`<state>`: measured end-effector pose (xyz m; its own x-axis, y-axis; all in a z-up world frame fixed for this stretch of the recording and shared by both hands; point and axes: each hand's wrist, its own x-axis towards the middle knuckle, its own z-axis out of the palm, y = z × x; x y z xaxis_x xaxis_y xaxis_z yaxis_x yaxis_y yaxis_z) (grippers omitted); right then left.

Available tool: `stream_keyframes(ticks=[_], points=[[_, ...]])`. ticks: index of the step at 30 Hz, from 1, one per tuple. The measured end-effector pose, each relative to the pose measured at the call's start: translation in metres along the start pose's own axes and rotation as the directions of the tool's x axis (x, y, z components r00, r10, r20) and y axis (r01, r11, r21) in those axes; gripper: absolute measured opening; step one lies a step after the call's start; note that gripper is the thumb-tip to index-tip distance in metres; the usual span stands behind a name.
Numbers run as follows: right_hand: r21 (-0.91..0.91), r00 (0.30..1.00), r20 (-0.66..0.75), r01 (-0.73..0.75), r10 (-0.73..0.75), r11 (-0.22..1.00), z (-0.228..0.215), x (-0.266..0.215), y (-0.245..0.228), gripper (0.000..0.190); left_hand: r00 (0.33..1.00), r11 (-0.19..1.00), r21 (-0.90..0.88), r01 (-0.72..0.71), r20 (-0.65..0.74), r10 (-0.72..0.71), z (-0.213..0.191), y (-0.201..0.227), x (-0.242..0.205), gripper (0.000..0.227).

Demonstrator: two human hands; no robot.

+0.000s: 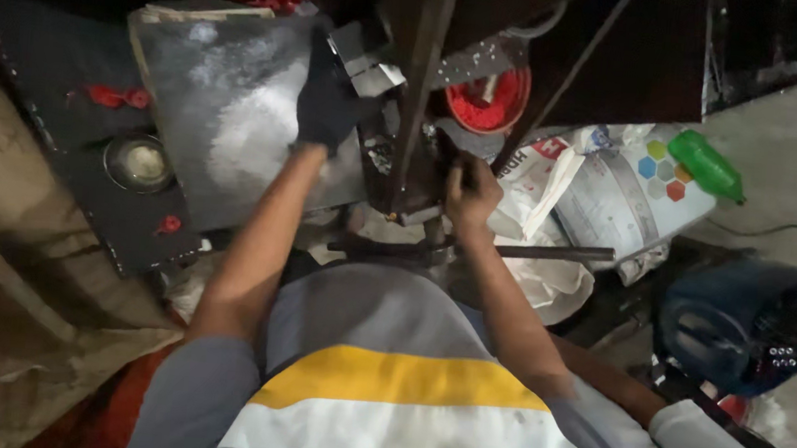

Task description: The person operates a manual molding machine by repeatedly pulling a lever to cycle the press, then removes a small red molded part from the mold and places it on a metal tray. The person also adds red plastic pellets into the machine hopper during the process.

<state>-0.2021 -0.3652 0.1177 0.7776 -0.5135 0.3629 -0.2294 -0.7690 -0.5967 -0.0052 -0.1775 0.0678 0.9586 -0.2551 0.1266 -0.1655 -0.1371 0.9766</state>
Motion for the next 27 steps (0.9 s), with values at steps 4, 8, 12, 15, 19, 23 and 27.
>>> stream_keyframes(ticks=[4,8,12,15,19,23,27], points=[[-0.012,0.999,0.039,0.030,-0.029,0.999,-0.001,-0.001,0.000,0.014,0.986,0.986,-0.037,0.164,0.018,-0.163,-0.002,-0.004,-0.012,0.082],[-0.072,0.995,0.096,-0.007,0.014,0.997,-0.002,-0.001,0.005,0.010,0.962,0.953,0.235,0.193,0.144,-0.230,-0.007,-0.011,-0.003,0.072],[-0.108,0.997,0.072,-0.017,0.025,0.994,-0.001,-0.001,0.007,0.006,0.985,0.960,0.268,0.083,0.123,-0.119,-0.011,-0.014,0.003,0.081],[-0.037,0.997,0.082,0.004,-0.001,0.999,0.001,-0.004,0.006,0.013,0.985,0.976,0.196,0.093,0.128,-0.119,-0.010,-0.015,-0.001,0.075],[0.027,0.998,0.056,-0.031,0.029,0.999,-0.008,-0.004,0.001,0.009,0.988,0.974,0.209,0.083,0.112,-0.108,-0.004,-0.017,0.000,0.064],[-0.089,0.957,-0.168,0.223,-0.236,0.971,-0.069,-0.013,0.004,0.013,0.997,0.953,0.304,0.009,0.069,-0.031,-0.002,-0.026,0.000,0.068],[-0.204,0.798,-0.598,-0.053,-0.081,0.978,-0.163,-0.020,0.031,0.045,0.991,0.910,0.415,-0.010,0.126,-0.046,0.001,-0.057,-0.002,0.035]])
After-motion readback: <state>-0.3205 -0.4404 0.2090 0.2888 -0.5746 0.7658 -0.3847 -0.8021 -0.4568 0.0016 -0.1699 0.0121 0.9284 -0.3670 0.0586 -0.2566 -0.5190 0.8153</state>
